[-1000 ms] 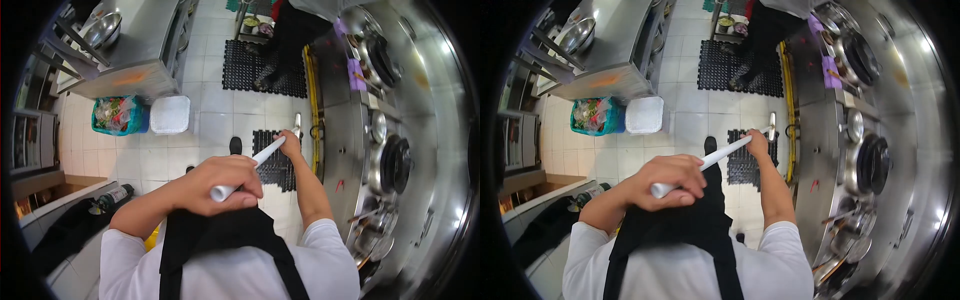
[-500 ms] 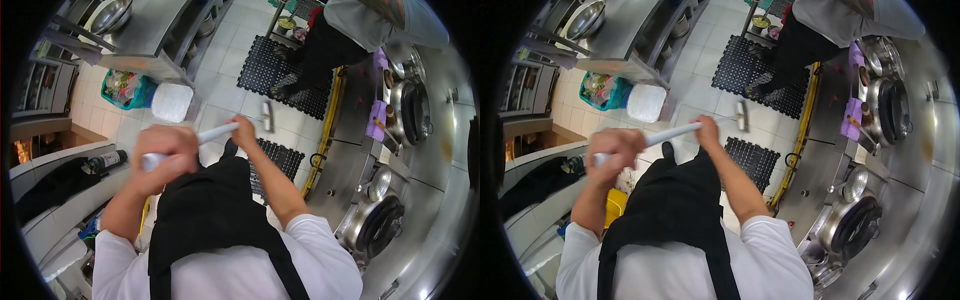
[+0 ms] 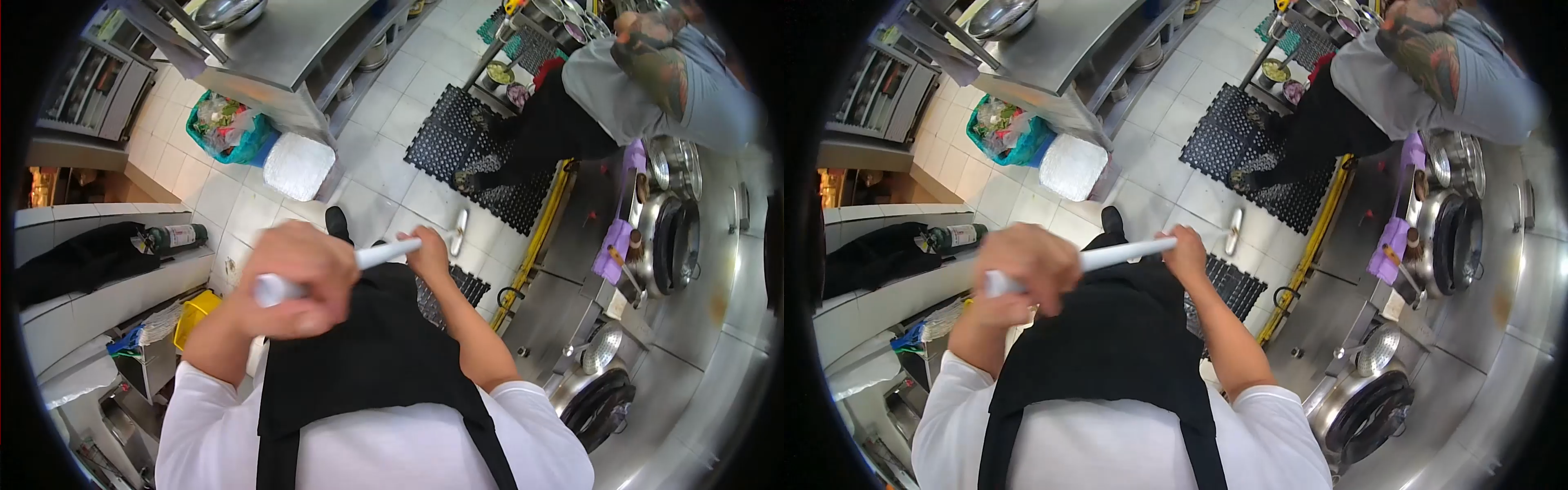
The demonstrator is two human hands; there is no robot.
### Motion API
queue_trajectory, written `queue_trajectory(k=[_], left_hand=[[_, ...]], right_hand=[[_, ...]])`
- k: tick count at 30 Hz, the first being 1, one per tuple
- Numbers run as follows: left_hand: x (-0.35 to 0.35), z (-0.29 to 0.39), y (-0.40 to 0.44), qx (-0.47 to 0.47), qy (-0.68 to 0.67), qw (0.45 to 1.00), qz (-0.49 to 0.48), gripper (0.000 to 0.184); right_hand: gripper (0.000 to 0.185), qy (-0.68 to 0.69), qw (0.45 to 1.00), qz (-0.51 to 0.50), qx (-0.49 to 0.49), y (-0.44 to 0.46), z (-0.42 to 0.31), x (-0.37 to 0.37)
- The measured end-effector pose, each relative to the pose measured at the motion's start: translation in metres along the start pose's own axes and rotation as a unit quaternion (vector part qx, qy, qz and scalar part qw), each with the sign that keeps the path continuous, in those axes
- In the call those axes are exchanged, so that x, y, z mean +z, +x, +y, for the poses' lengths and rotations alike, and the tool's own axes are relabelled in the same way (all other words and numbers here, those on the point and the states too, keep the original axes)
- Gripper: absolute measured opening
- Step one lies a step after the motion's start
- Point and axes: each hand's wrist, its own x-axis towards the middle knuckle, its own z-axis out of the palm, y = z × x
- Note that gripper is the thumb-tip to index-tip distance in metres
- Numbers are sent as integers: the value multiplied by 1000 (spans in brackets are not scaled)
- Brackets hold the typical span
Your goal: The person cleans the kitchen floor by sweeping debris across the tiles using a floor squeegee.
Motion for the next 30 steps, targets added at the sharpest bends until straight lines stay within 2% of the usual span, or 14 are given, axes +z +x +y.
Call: queue_trajectory(k=[2, 4, 6, 9, 14, 16, 18, 20, 22, 24, 30], left_hand=[[-8, -31, 2, -48, -4, 999, -14, 30], [-18, -36, 3, -90, -8, 996, -18, 26], [-29, -20, 11, -78, 27, 996, 24, 36], [-55, 4, 30, -24, 39, 998, 48, 39], [-110, 46, 76, 76, 29, 996, 35, 38], [-135, 63, 94, 134, 3, 988, -78, 32], [-151, 70, 116, 152, 5, 983, -99, 31], [-166, 71, 139, 168, 11, 977, -134, 30], [-172, 55, 153, 162, 76, 977, -117, 20], [-179, 35, 174, 155, 130, 971, -126, 20], [-219, -43, 264, 161, 221, 958, -85, 22]], right_hand=[[38, -7, 998, -14, 57, -2, 28, 9], [31, 5, 998, -41, 54, 2, 38, 28], [30, 38, 997, -55, 28, 23, 20, 42], [30, 91, 993, -67, -35, 72, -28, 61], [34, 20, 972, -209, -105, 164, -117, 29], [35, 25, 971, -197, -134, 195, -141, 17], [35, 13, 964, -206, -169, 231, -161, 4], [28, -9, 967, -205, -150, 272, -162, 1], [28, 12, 974, -161, -158, 314, -153, -5], [26, 30, 980, -133, -144, 359, -146, -18], [26, 76, 980, 79, -166, 494, -111, -40]])
